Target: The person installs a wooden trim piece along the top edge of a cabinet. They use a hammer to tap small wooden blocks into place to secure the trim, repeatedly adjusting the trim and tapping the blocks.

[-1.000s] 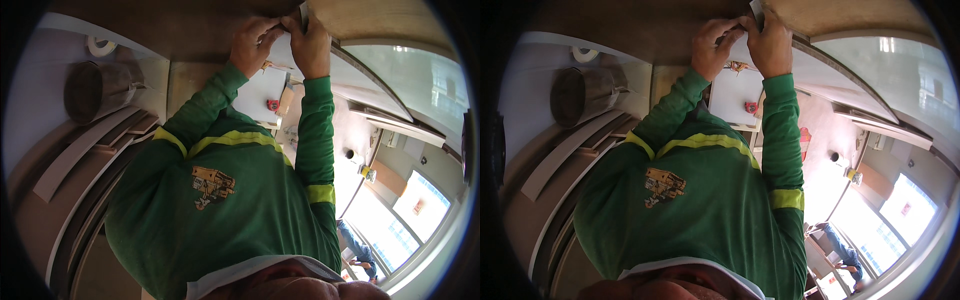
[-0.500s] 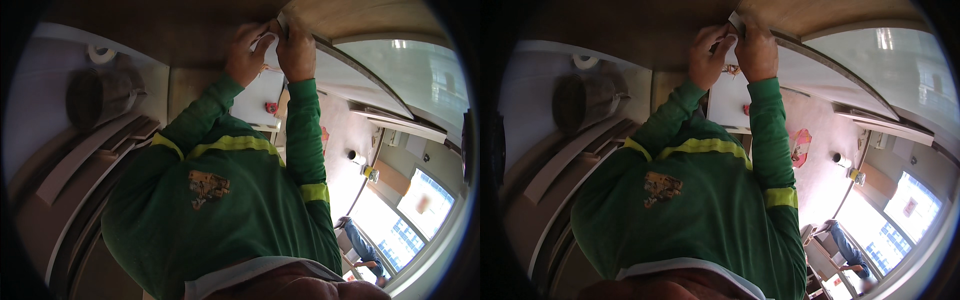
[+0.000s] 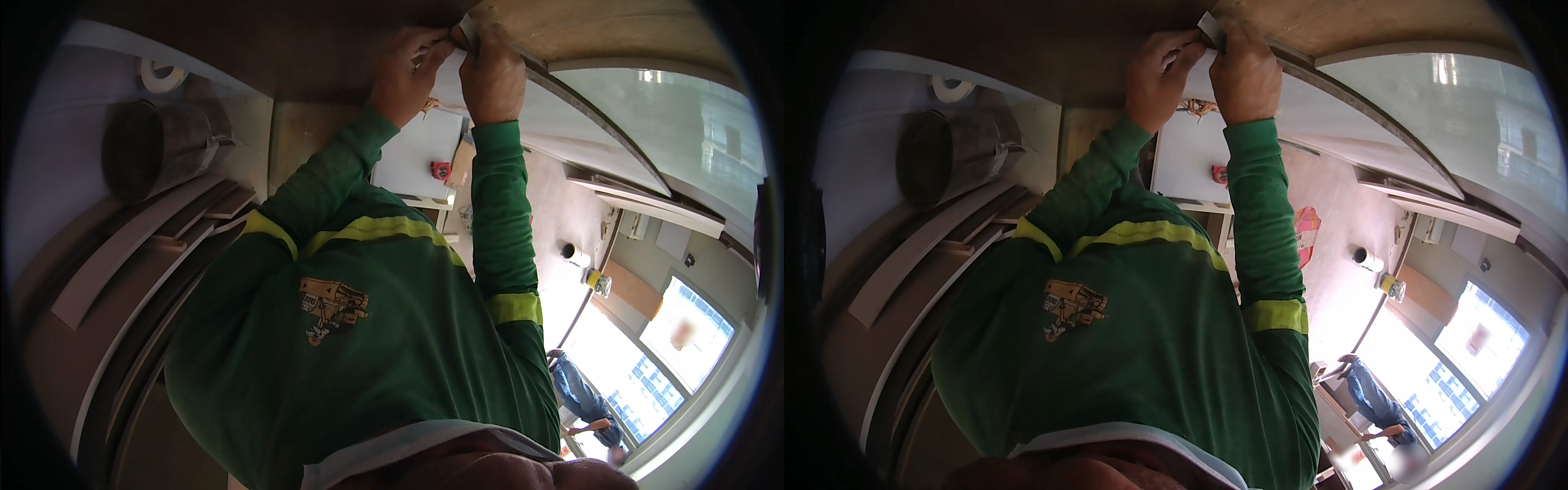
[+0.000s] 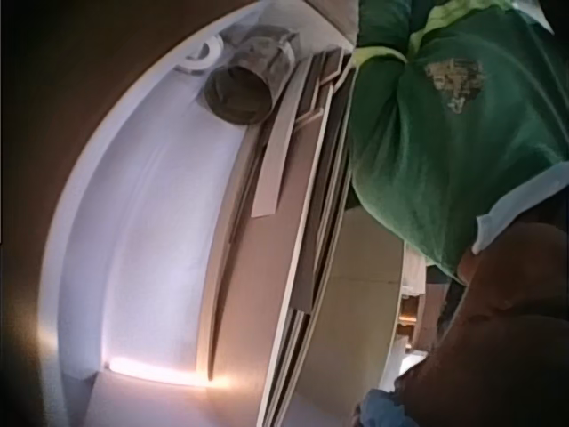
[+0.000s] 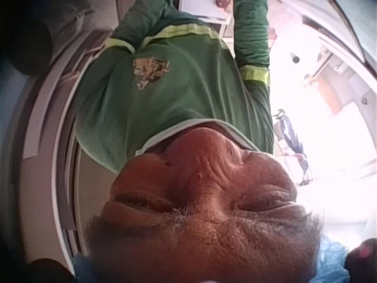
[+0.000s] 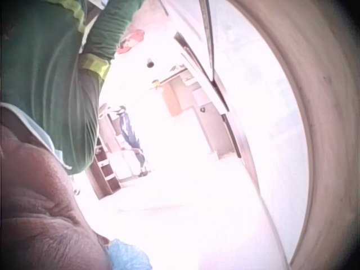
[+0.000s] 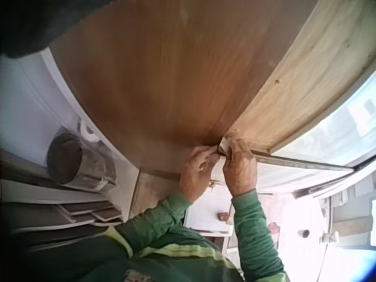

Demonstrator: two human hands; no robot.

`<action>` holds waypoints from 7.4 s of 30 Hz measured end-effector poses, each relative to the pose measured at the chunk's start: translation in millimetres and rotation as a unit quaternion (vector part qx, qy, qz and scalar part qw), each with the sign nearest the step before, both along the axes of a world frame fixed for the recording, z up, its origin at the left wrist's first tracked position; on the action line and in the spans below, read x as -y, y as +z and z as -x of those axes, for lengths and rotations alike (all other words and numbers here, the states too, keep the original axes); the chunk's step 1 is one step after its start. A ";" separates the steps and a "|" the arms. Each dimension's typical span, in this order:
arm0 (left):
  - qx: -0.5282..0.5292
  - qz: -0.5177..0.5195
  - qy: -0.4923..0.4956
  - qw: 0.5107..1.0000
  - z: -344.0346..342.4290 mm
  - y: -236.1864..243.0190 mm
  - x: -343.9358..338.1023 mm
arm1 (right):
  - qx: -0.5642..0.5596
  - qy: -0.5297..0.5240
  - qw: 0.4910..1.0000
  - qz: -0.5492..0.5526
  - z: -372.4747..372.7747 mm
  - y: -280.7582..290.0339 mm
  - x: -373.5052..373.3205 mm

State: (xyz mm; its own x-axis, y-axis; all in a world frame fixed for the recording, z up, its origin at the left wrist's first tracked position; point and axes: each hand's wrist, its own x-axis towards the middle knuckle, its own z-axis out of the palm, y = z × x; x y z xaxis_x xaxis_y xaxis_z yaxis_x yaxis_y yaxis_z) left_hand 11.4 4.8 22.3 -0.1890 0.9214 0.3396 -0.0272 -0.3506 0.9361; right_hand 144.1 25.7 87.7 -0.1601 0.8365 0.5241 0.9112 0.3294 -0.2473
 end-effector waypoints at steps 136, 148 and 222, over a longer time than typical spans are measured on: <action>-0.141 0.040 0.030 0.989 -25.2 13.3 -10.6 | -0.417 -0.560 0.621 0.356 -317.6 -455.8 357.7; -0.154 0.046 -0.046 0.986 -13.0 8.6 -19.1 | -0.222 -0.493 0.717 0.440 -386.6 -636.4 330.3; -0.072 -0.089 -0.023 0.993 3.8 -28.2 -17.9 | -0.016 -0.065 0.992 0.103 -41.6 44.3 101.1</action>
State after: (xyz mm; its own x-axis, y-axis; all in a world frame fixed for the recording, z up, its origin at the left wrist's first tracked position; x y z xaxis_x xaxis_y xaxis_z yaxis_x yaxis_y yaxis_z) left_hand 7.6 22.7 -5.8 -0.0860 0.8508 0.5184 0.0821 -0.5125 0.8547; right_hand 185.7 -75.4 132.0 -0.0306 0.9389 0.3429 0.9331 0.1499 -0.3270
